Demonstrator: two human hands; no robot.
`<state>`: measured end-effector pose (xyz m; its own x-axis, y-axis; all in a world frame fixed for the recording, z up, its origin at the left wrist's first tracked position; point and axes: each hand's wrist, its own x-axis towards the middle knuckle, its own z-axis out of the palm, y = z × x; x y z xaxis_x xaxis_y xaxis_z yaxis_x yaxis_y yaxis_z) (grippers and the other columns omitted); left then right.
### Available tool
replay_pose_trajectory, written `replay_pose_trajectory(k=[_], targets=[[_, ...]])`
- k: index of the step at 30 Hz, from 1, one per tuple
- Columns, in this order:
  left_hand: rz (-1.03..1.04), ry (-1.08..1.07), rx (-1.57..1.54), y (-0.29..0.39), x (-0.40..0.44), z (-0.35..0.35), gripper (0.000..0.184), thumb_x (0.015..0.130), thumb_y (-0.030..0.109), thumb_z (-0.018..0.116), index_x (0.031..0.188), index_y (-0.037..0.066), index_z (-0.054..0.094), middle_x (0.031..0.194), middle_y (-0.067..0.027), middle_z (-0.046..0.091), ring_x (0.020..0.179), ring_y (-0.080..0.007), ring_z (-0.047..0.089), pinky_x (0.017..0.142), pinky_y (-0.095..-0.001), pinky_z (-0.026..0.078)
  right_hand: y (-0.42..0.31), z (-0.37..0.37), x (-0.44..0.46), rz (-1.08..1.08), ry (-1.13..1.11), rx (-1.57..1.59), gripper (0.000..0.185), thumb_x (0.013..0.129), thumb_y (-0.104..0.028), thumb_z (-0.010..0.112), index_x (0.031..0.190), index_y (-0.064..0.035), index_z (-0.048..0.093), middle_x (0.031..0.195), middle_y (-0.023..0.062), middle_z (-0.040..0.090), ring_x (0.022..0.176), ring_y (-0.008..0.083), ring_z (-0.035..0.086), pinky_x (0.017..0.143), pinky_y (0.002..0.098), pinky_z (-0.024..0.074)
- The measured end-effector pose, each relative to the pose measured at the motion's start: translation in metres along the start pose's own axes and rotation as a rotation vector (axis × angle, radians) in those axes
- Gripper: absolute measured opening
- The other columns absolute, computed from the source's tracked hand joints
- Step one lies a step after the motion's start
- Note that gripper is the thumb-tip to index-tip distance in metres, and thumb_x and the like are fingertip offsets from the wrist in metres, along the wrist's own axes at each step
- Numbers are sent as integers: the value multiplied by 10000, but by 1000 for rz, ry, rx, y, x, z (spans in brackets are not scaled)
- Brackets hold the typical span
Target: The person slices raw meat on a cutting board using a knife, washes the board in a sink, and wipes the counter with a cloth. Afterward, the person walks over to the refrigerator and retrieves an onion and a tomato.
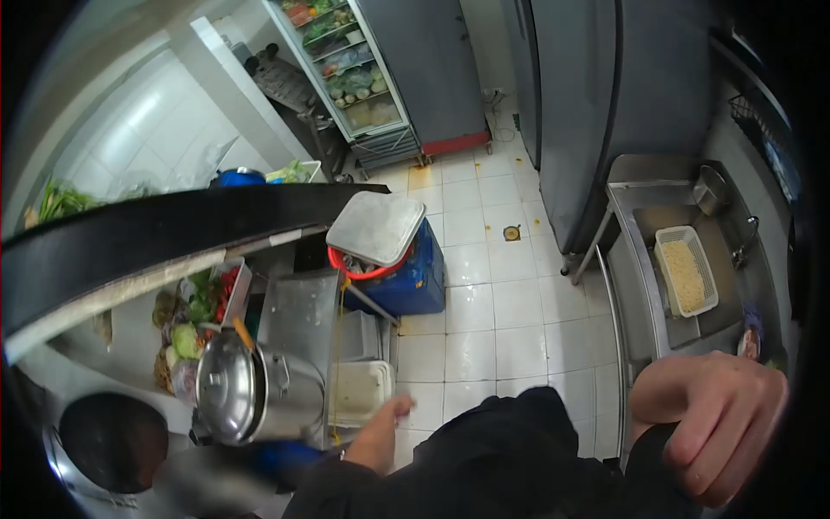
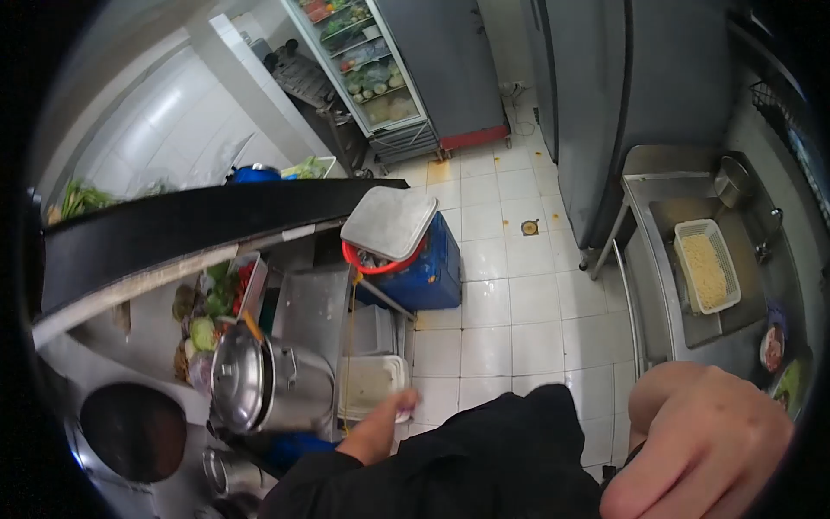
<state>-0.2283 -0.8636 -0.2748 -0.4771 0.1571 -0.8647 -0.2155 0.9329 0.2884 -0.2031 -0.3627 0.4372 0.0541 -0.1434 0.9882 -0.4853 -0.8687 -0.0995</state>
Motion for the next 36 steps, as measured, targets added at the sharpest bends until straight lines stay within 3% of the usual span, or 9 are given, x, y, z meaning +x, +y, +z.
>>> replay_pose_trajectory(k=[3, 4, 7, 10, 18, 21, 25, 30, 36], targets=[[538, 406, 566, 135, -10, -262, 151, 782, 84, 574, 730, -21, 669, 661, -131, 636, 554, -245, 662, 433, -403, 523, 20, -68, -19, -64, 61, -46, 299, 613, 89, 529, 467, -113, 363, 495, 94, 368, 411, 175, 391, 386, 299, 238], [143, 381, -217, 222, -69, -320, 157, 806, 117, 549, 790, -8, 642, 654, -128, 618, 498, -245, 621, 422, -381, 505, 28, -92, -24, 12, 51, -31, 298, 619, 92, 540, 472, -106, 372, 507, 102, 379, 425, 182, 401, 392, 301, 244], [345, 653, -424, 296, -38, -423, 196, 842, 159, 540, 988, 29, 545, 571, -78, 517, 427, -199, 528, 381, -372, 430, 53, -180, -34, 247, 17, 31, 294, 637, 98, 574, 487, -83, 398, 543, 123, 412, 467, 204, 431, 410, 309, 261], [604, 743, -429, 313, 41, -467, 147, 857, 170, 536, 963, 69, 544, 598, -71, 532, 434, -164, 503, 377, -338, 415, 92, -282, -32, 392, -83, 149, 279, 668, 107, 597, 520, -60, 429, 576, 141, 439, 494, 225, 444, 425, 319, 274], [312, 219, -993, 299, 94, -434, 84, 862, 151, 588, 877, 68, 587, 726, -27, 581, 627, -124, 540, 564, -292, 456, 224, -504, -34, 148, -222, 141, 164, 772, 77, 594, 631, 11, 541, 571, 103, 442, 467, 178, 411, 439, 303, 280], [64, 99, -1280, 308, 80, -477, 136, 904, 201, 583, 974, 84, 574, 817, -42, 587, 644, -149, 571, 533, -304, 497, 271, -569, -20, 569, -206, 184, 280, 855, -184, 635, 614, -65, 554, 552, -59, 221, 417, 97, 256, 411, 293, 209], [88, 223, -1346, 310, 142, -585, 180, 909, 219, 577, 1039, 97, 552, 826, -59, 574, 593, -179, 574, 476, -324, 514, 389, -693, -60, 320, -466, 180, 521, 968, -429, 559, 813, 53, 678, 524, 80, 506, 421, 211, 463, 417, 318, 347], [267, 302, -1283, 371, 210, -788, 204, 884, 199, 571, 1055, 92, 546, 766, -37, 549, 523, -163, 546, 474, -309, 503, 547, -810, -105, 1079, 345, -386, 183, 929, -178, 619, 923, 3, 648, 647, -39, 551, 516, 26, 421, 468, 205, 326], [625, 409, -1155, 475, 215, -949, 327, 884, 178, 597, 1199, 114, 535, 846, -44, 568, 545, -133, 563, 490, -288, 491, 749, -965, -127, 1112, 448, -278, 283, 934, -172, 602, 1160, -19, 527, 612, 2, 537, 475, 80, 494, 406, 244, 388]])
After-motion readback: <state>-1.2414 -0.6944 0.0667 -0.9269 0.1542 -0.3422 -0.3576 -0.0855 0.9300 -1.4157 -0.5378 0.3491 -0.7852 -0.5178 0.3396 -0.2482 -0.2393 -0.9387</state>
